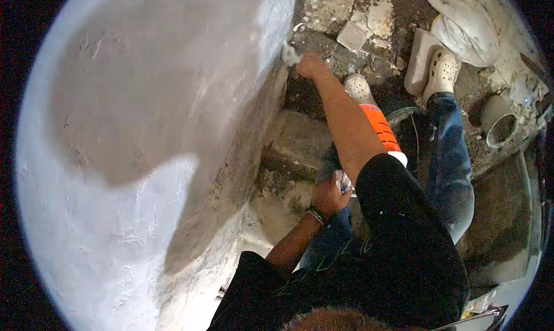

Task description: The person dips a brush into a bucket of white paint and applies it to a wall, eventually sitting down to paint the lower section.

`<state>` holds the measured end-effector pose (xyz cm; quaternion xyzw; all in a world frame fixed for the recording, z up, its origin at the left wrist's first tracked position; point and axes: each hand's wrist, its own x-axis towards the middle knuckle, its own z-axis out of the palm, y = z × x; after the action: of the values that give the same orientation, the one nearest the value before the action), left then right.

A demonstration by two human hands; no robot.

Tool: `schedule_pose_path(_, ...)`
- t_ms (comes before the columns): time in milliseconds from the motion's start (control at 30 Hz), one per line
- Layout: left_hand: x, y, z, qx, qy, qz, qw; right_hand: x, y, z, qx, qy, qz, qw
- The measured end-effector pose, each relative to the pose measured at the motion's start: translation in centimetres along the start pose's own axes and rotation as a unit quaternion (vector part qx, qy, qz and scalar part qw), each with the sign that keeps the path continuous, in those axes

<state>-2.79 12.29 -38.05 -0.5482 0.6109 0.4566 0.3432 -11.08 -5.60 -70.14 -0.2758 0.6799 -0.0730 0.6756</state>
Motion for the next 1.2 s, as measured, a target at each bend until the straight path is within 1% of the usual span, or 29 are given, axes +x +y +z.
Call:
schedule_pose_path(67,1.1,0.0,0.3,0.017,-0.020,0.013,1.000,0.1,0.3,-1.2,-0.068,-0.028,-0.021,0.997)
schedule_pose_path(100,0.8,-1.9,2.1,0.032,-0.024,0.012,0.999,0.1,0.0,-2.3,-0.038,0.020,-0.027,0.999)
schedule_pose_path(167,0.5,-2.8,2.7,0.043,-0.027,0.010,0.999,-0.3,-1.1,-3.9,0.030,0.108,-0.036,0.993)
schedule_pose_path(233,0.7,-1.4,1.4,0.034,-0.022,0.022,0.999,0.3,-1.2,-3.1,0.023,0.064,-0.011,0.998)
schedule_pose_path(300,0.1,0.4,0.8,0.025,0.023,-0.015,0.999,0.6,-0.8,-2.5,0.015,0.024,0.017,0.999)
schedule_pose_path(367,0.3,0.5,0.9,-0.015,0.029,-0.053,0.998,1.5,1.0,-0.2,-0.046,0.029,0.000,0.998)
schedule_pose_path(400,0.5,-0.1,1.2,-0.049,0.010,-0.074,0.996,2.0,1.5,0.6,-0.076,0.031,-0.009,0.997)
schedule_pose_path(467,0.2,-0.6,1.5,-0.055,-0.013,-0.083,0.995,0.5,0.0,-2.9,0.047,0.107,0.008,0.993)
schedule_pose_path(500,0.2,-0.5,1.6,-0.026,-0.015,-0.067,0.997,-0.2,-0.8,-4.6,0.108,0.144,0.018,0.984)
schedule_pose_path(567,0.5,-0.4,1.3,0.006,-0.027,-0.031,0.999,1.6,-0.8,-4.6,0.092,0.151,0.002,0.984)
schedule_pose_path(633,0.5,-0.7,0.5,0.010,-0.055,0.001,0.998,2.5,-0.5,-2.1,0.066,0.148,0.000,0.987)
schedule_pose_path(733,1.0,-0.3,0.6,0.008,-0.070,0.024,0.997,-2.1,-1.9,0.8,0.014,0.049,0.038,0.998)
schedule_pose_path(833,0.7,0.5,0.1,-0.052,-0.027,0.019,0.998,-1.5,0.9,-1.0,-0.027,-0.037,-0.049,0.998)
schedule_pose_path(867,0.9,0.6,0.2,-0.021,-0.033,0.011,0.999,2.0,3.4,0.2,-0.101,-0.027,-0.102,0.989)
schedule_pose_path(933,1.3,0.5,0.9,0.041,-0.048,-0.007,0.998,-0.2,0.8,-3.7,-0.097,0.008,-0.083,0.992)
schedule_pose_path(967,1.5,0.5,0.9,0.045,-0.037,-0.001,0.998,-0.8,-0.5,-5.0,-0.093,0.026,-0.076,0.992)
schedule_pose_path(1000,1.3,0.4,0.9,0.051,-0.030,0.001,0.998,-0.2,-0.4,-3.1,0.054,0.024,-0.066,0.996)
schedule_pose_path(1033,0.7,0.3,0.8,0.057,-0.026,0.002,0.998,-0.3,-0.5,-0.3,0.036,0.007,-0.082,0.996)
schedule_pose_path(1100,1.5,0.3,-0.5,0.054,-0.101,0.017,0.993,-0.9,-1.3,3.3,-0.004,-0.017,-0.113,0.993)
schedule_pose_path(1133,1.4,0.1,-0.3,0.057,-0.100,0.024,0.993,-4.6,-3.5,-0.6,-0.037,-0.090,-0.149,0.984)
schedule_pose_path(1167,1.4,-0.2,-0.1,0.060,-0.100,0.031,0.993,-4.6,-3.0,-1.2,-0.040,-0.082,-0.127,0.988)
schedule_pose_path(1200,1.0,-1.2,1.4,0.067,-0.058,0.036,0.995,-4.4,-2.0,-1.8,-0.043,-0.075,-0.106,0.991)
